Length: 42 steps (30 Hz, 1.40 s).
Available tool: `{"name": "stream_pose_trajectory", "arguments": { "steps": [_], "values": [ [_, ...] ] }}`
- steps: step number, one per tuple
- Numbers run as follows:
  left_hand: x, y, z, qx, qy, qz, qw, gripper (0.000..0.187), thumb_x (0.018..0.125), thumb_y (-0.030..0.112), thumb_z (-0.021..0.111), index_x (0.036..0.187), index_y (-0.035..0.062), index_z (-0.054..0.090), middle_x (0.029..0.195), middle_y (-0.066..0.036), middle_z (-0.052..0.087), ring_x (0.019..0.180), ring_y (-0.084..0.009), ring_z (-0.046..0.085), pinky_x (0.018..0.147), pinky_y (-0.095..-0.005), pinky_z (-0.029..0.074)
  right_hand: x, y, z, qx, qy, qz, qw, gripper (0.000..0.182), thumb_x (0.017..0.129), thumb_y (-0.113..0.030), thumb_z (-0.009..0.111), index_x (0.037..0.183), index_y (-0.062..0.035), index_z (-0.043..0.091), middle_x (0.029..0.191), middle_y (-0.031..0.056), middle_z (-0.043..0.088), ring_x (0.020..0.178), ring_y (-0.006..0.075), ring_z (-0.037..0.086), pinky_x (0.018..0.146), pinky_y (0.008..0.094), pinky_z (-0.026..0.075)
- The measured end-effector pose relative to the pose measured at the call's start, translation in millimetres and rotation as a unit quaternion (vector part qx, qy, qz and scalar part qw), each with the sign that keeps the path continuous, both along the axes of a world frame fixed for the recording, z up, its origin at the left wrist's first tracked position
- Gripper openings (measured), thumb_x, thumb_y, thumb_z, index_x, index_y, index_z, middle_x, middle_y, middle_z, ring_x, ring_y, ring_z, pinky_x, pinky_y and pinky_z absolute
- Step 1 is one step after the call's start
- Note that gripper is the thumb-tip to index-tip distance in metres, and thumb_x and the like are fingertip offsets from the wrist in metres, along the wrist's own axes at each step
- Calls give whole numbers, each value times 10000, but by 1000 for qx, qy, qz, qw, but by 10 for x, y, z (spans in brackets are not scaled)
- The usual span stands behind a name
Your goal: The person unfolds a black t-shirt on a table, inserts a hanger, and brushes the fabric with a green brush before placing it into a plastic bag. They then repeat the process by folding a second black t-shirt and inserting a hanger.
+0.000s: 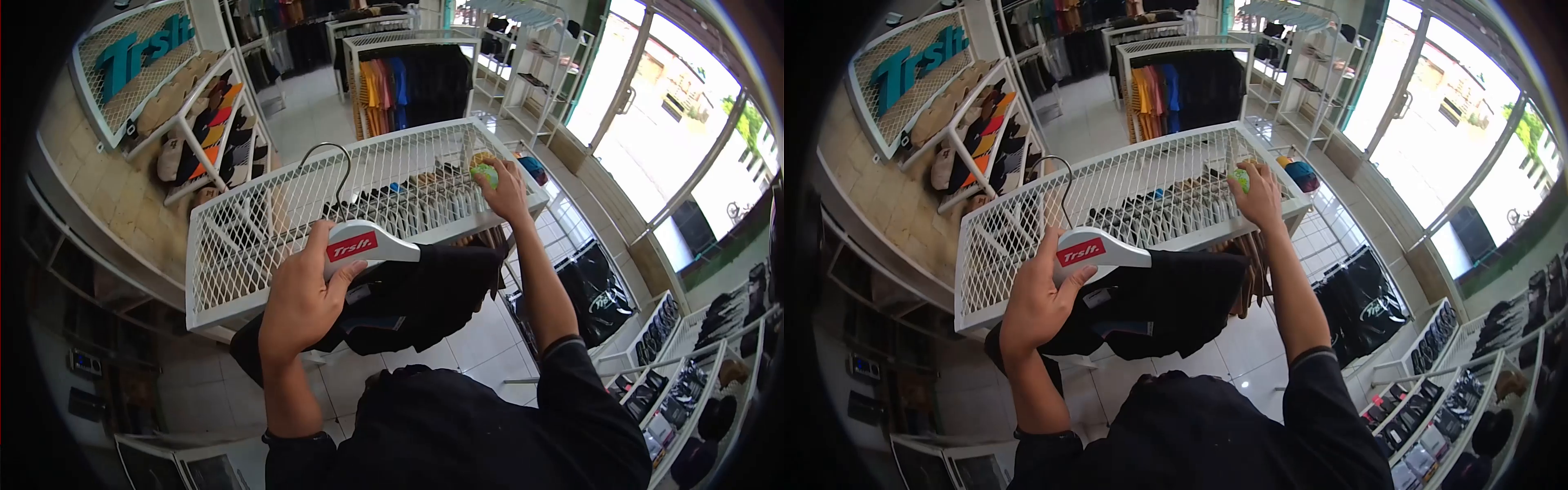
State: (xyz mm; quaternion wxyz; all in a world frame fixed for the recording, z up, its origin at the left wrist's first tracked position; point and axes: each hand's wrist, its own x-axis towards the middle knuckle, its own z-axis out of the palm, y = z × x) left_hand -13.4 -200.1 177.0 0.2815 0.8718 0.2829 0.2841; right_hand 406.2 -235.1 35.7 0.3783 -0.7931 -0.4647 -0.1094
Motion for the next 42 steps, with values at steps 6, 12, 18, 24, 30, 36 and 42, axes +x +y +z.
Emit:
{"name": "stream_pose_trajectory", "arguments": {
  "steps": [6,12,18,24,30,36,42],
  "values": [
    [-56,-310,-76,2,16,119,993,385,981,237,716,1195,-23,529,926,-237,727,863,-389,733,749,-417,534,459,242,-402,-188,-88,-26,978,640,959,-496,633,1515,-210,495,1422,246,565,1321,439,528,1085,609,381],
    [-383,-668,-121,-4,5,297,955,439,1022,354,670,1165,-49,567,911,-251,703,768,-321,672,742,-377,512,-530,85,122,75,9,142,987,546,990,-297,672,1463,-70,522,1275,260,626,1202,401,609,991,476,484],
    [-807,-921,-36,-22,-58,363,930,370,1018,324,663,988,-29,558,823,-247,699,766,-397,717,673,-452,507,-2029,-429,622,279,123,331,893,617,918,-150,755,1473,-48,504,1294,219,619,1122,395,644,998,449,504],
    [-954,-1071,48,-27,-96,391,915,344,1035,321,647,1050,-22,627,863,-68,659,778,-103,547,729,-289,466,-3077,-464,495,256,22,485,836,756,784,-175,860,1460,-89,531,1219,209,584,1035,382,648,833,452,575],
    [-1599,-962,-32,-74,-132,402,903,359,1029,316,637,1121,-31,654,896,-173,726,801,-244,688,767,-355,515,-2592,149,-228,118,160,148,969,523,1033,-266,632,1458,-2,481,1337,257,542,1271,400,517,1107,493,388],
    [-2049,-514,-275,-98,-148,308,935,396,1017,354,649,1126,-27,648,960,-228,735,929,-346,736,815,-399,529,-3562,-310,242,309,55,186,931,623,922,-178,739,1458,7,480,1293,253,558,1191,407,544,1047,481,431],
    [-2241,-186,-536,-140,-110,229,957,421,1017,391,643,1115,-18,626,965,-264,716,997,-436,702,829,-429,525,-3950,-250,-300,329,-151,157,919,691,829,-121,814,1439,-38,501,1219,271,536,1051,427,601,837,489,534]
  ]
}}
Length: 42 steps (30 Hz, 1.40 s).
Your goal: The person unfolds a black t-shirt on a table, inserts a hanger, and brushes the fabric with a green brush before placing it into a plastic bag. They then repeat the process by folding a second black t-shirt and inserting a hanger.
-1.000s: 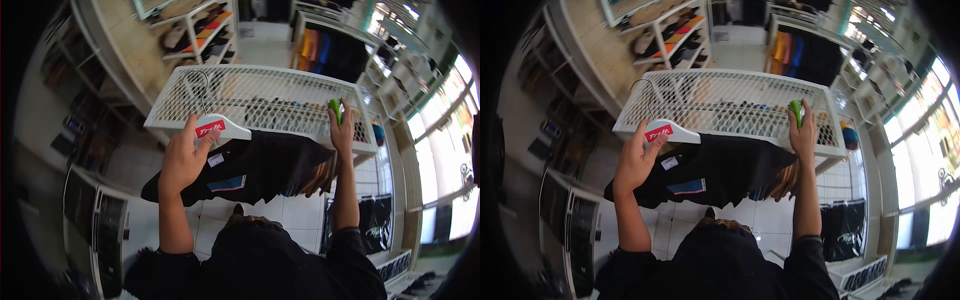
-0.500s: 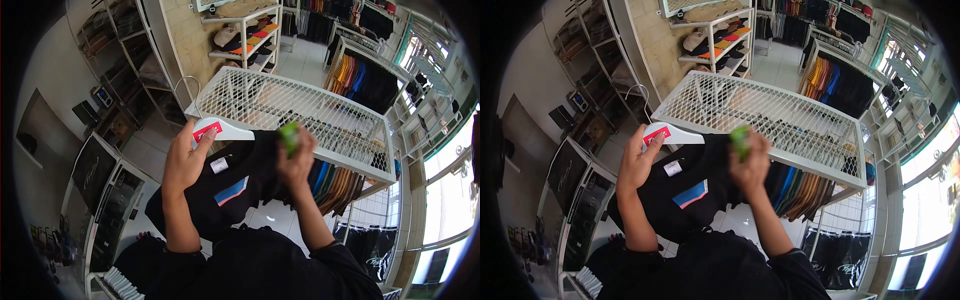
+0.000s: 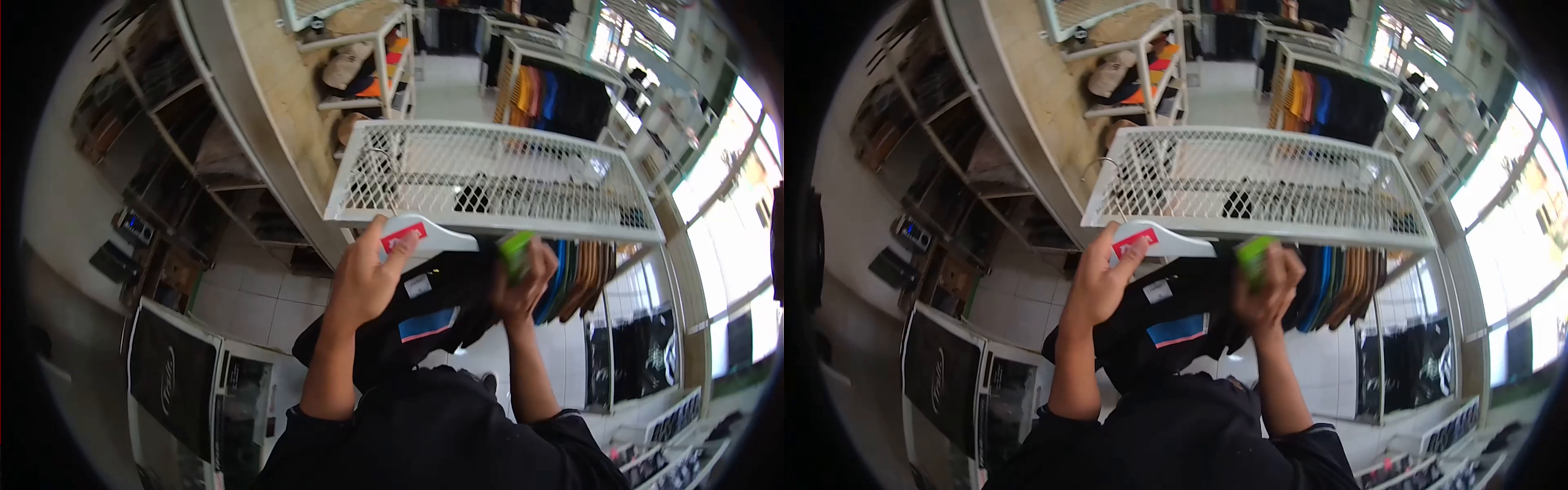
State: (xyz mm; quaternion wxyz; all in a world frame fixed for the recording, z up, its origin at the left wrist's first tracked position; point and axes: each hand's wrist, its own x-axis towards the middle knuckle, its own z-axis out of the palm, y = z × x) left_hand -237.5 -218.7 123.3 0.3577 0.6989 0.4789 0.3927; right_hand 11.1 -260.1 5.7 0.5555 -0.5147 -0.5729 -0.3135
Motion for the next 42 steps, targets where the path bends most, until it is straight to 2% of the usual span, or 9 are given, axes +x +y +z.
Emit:
{"name": "stream_pose_trajectory", "arguments": {
  "steps": [4,7,15,21,29,32,34,38,42],
  "values": [
    [-172,248,-151,-49,-13,-88,995,390,1028,362,643,1114,-18,633,941,-202,730,880,-259,706,811,-386,521,607,-334,-897,-157,266,-260,915,572,1043,-224,602,1513,31,400,1353,275,501,1244,429,507,1076,475,395],
    [-53,308,-360,-49,-49,-120,990,392,1040,371,635,1121,-12,632,889,-140,724,801,-203,653,768,-366,508,376,-837,-683,-49,305,-289,906,571,1061,-257,579,1509,46,397,1381,259,496,1266,414,500,1106,469,374],
    [599,99,-482,-130,-53,-292,946,370,1046,383,638,1027,13,632,758,-51,607,694,-107,524,642,-305,454,-259,-1225,-238,-108,72,-222,966,740,831,-184,832,1471,-56,485,1262,237,544,1121,429,590,907,474,537],
    [794,102,-661,-98,-63,-324,939,322,1059,330,627,1042,8,627,832,-68,652,768,-121,555,724,-317,481,557,-2009,-778,-17,332,-491,806,560,1029,-222,635,1488,20,426,1319,280,505,1216,438,527,1036,479,439],
    [1207,-330,-792,-84,-51,-391,915,306,1060,334,625,997,37,593,759,-21,569,674,-87,494,614,-270,403,-190,-1868,-351,-145,127,-269,944,745,852,-218,823,1483,-41,468,1249,223,546,1125,390,578,965,468,504],
    [1244,-346,-848,-103,-68,-413,902,279,1062,335,626,1001,66,583,717,37,506,593,-31,422,518,-216,331,379,-2140,-739,-48,97,-459,882,627,920,-236,773,1468,-111,495,1241,237,542,1063,414,610,924,485,529],
    [1242,-310,-916,-123,-79,-399,905,281,1061,342,626,1007,70,583,709,40,499,589,-23,417,510,-214,329,656,-2418,-1002,-97,428,-517,735,559,996,-229,676,1479,-51,459,1261,258,532,1102,426,590,967,482,498],
    [1214,-350,-942,-109,-48,-373,920,346,1056,348,630,1009,6,609,838,-77,649,777,-123,567,720,-304,473,449,-2569,-758,-15,304,-527,794,563,1026,-253,635,1467,40,444,1305,259,519,1169,435,546,1025,472,451],
    [1274,-484,-900,-130,-51,-393,909,328,1052,334,638,1007,11,607,817,-71,651,763,-124,568,716,-310,477,-104,-2161,-349,-94,136,-338,926,652,931,-244,754,1464,3,470,1272,243,538,1179,418,551,1013,490,463]
  ]
}}
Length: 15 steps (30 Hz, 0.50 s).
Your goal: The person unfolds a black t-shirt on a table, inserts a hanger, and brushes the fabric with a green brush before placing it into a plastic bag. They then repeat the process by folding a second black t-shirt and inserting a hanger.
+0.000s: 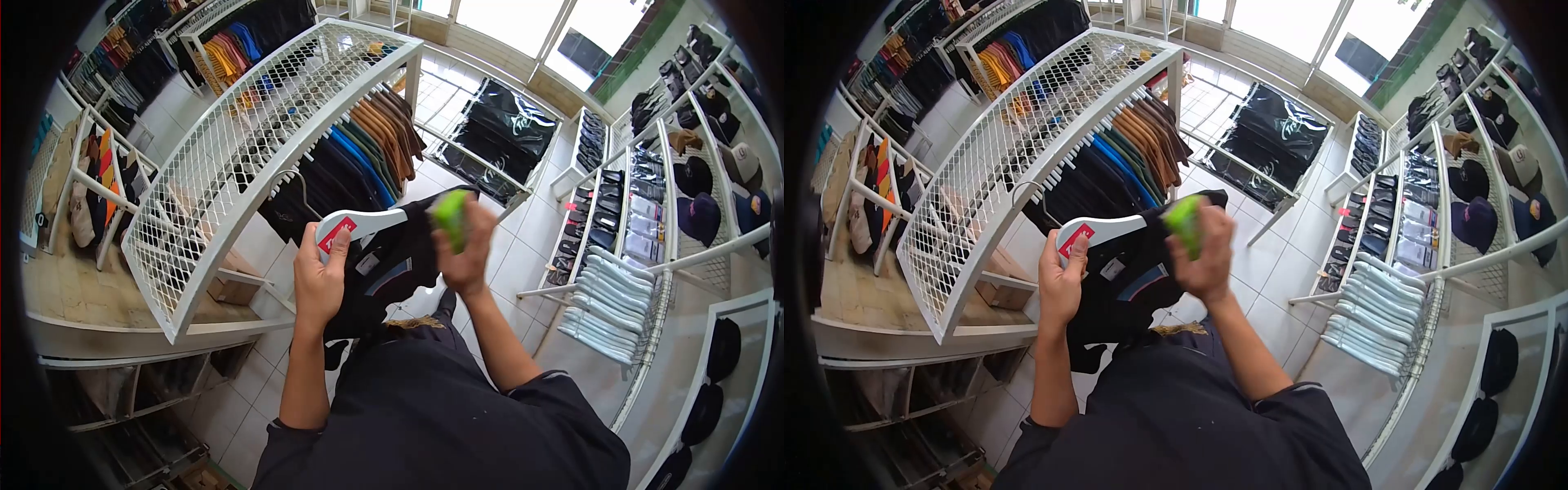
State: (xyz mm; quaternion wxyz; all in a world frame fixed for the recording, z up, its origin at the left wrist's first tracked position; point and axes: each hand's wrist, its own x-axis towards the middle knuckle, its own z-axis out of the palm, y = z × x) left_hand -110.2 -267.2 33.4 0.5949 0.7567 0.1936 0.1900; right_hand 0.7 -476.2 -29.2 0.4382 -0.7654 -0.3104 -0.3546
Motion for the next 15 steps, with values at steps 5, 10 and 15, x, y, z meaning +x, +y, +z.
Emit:
{"name": "stream_pose_trajectory", "arguments": {
  "steps": [5,10,15],
  "values": [
    [-64,-34,27,22,-1,-12,1000,306,1056,318,632,1003,18,603,791,-64,657,726,-117,570,676,-305,470,404,-159,-496,16,38,-127,991,603,986,-190,679,1506,-38,415,1304,265,534,1174,428,562,1021,485,464],
    [-184,0,-21,21,6,-3,1000,300,1055,307,634,1004,13,601,795,-71,665,731,-106,583,662,-293,467,406,-505,-482,92,167,-211,959,561,1051,-249,595,1502,31,414,1406,259,510,1305,397,508,1120,441,391],
    [-146,-153,-66,57,-29,-21,998,291,1039,303,656,1008,18,601,763,-83,666,686,-111,581,627,-310,462,-214,-114,-124,-32,69,7,997,677,895,-208,774,1473,-16,478,1201,221,568,1143,388,582,1002,465,480]
  ]
}}
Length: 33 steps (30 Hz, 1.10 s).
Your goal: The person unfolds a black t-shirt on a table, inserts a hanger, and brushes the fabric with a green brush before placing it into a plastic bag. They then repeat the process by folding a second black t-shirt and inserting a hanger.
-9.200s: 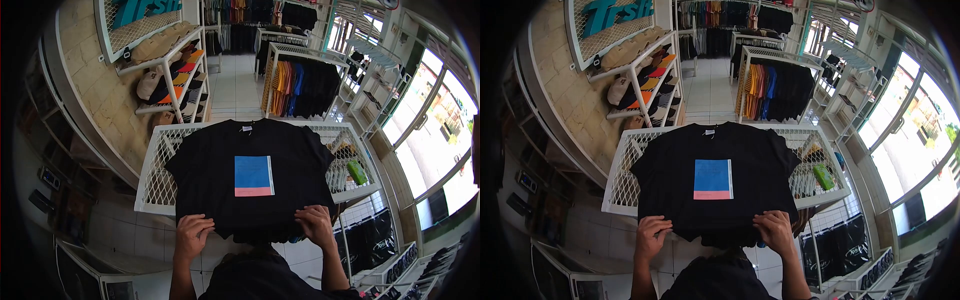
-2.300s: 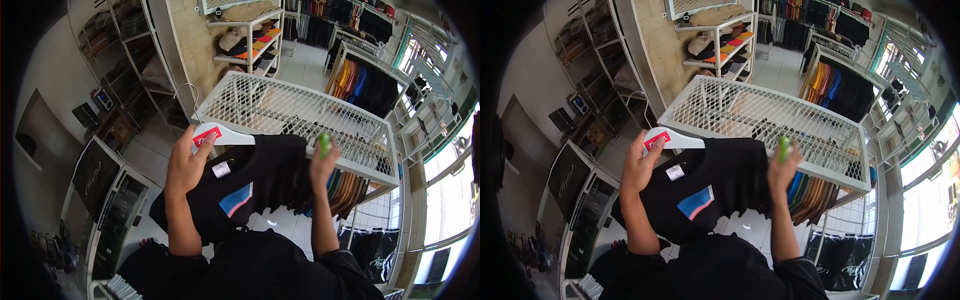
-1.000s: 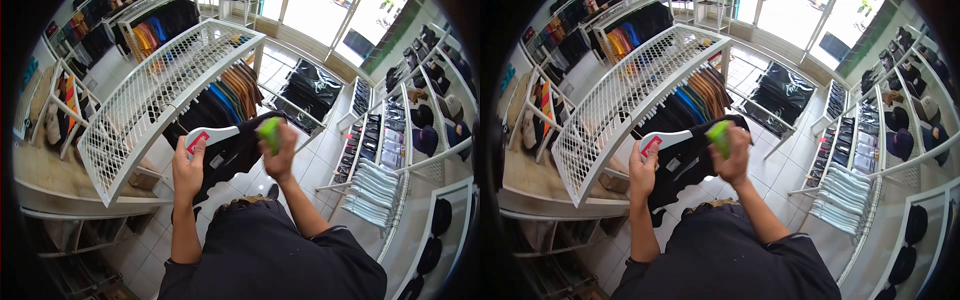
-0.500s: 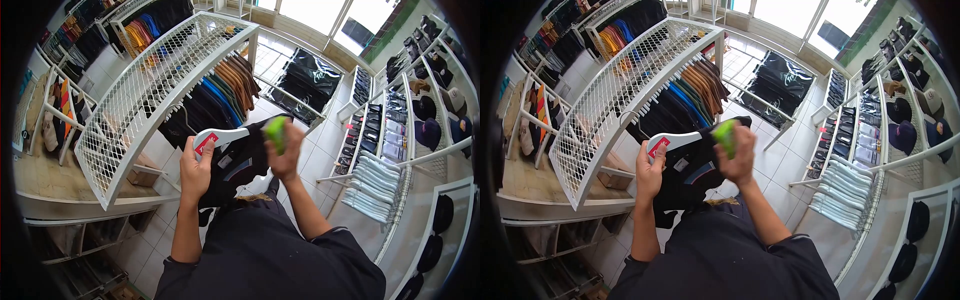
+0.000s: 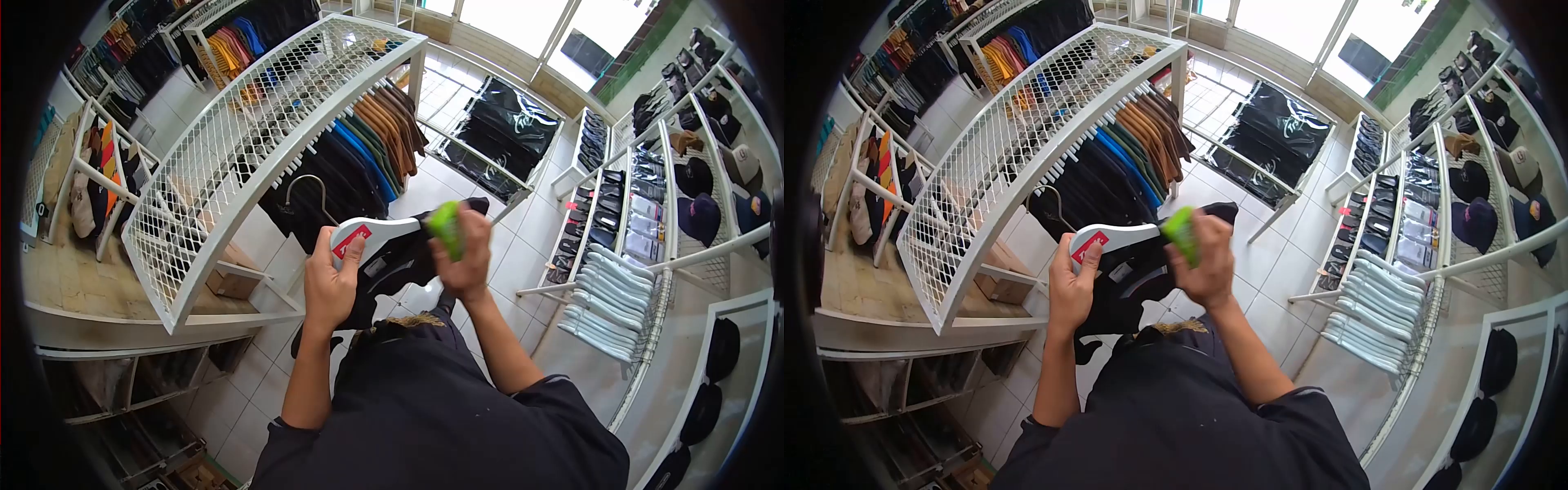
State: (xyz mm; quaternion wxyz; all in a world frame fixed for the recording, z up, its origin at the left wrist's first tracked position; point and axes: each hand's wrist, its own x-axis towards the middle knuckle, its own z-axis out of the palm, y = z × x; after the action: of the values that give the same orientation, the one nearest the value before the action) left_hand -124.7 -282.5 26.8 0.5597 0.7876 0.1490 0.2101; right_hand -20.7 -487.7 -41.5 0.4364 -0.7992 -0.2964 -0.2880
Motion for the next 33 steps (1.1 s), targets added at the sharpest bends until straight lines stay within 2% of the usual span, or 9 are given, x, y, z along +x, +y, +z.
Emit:
{"name": "stream_pose_trajectory", "arguments": {
  "steps": [3,7,11,15,17,22,28,31,33],
  "values": [
    [-36,-57,32,3,12,-3,1000,294,1039,308,654,1012,20,603,744,-84,661,665,-115,579,612,-318,456,336,-176,-411,-19,-145,-45,988,666,918,-294,759,1492,-110,475,1205,219,574,1070,394,623,931,472,527],
    [-71,-68,-57,-9,5,9,1000,268,1011,260,699,976,13,603,704,-76,644,621,-111,564,571,-314,435,621,-483,-459,8,192,-265,945,534,1050,-289,584,1511,-67,435,1224,245,570,1102,455,602,925,492,510],
    [-99,-171,-70,-11,35,-78,996,171,978,156,739,1005,14,647,828,-33,687,764,-67,599,648,-268,473,304,-287,95,42,21,-85,995,552,979,-249,700,1471,-77,519,1189,223,570,1069,388,624,924,462,522],
    [-70,-230,-172,144,26,-96,985,155,883,76,803,1020,19,760,797,-66,715,668,-130,652,649,-259,514,-77,-202,302,-87,59,100,989,658,866,-246,815,1461,-124,562,1154,183,561,980,363,652,797,436,577],
    [-70,-246,-173,171,-24,-84,981,186,849,62,819,1030,41,784,827,-82,735,654,-192,682,636,-282,531,215,-350,-157,-55,5,9,998,645,895,-241,788,1477,-137,531,1144,195,557,951,380,657,785,455,577],
    [-156,-43,-210,229,-84,-110,964,363,803,104,795,1164,90,765,892,-108,735,698,-285,712,605,-361,542,641,-741,-364,-55,260,-252,930,567,950,-219,739,1454,-52,539,1165,204,590,1018,391,639,899,471,532],
    [-85,-24,-156,397,-127,-199,887,586,715,66,757,1295,140,729,674,-26,463,607,-205,562,553,-359,479,87,-464,504,-44,112,76,990,611,870,-240,830,1420,-87,612,1150,176,644,1082,351,658,947,429,529],
    [-94,9,-169,467,-167,-191,847,544,763,97,724,1304,148,727,674,-2,467,590,-164,544,533,-325,457,422,-620,83,-57,80,19,995,625,878,-259,820,1452,-139,602,1101,173,639,978,353,684,869,456,555],
    [-198,27,-242,483,-179,-190,836,508,802,113,698,1307,162,729,667,24,439,576,-119,509,517,-288,426,823,-1018,-253,-174,193,-258,931,509,937,-243,753,1415,-115,634,1020,172,631,886,341,668,778,431,535]
  ]
}}
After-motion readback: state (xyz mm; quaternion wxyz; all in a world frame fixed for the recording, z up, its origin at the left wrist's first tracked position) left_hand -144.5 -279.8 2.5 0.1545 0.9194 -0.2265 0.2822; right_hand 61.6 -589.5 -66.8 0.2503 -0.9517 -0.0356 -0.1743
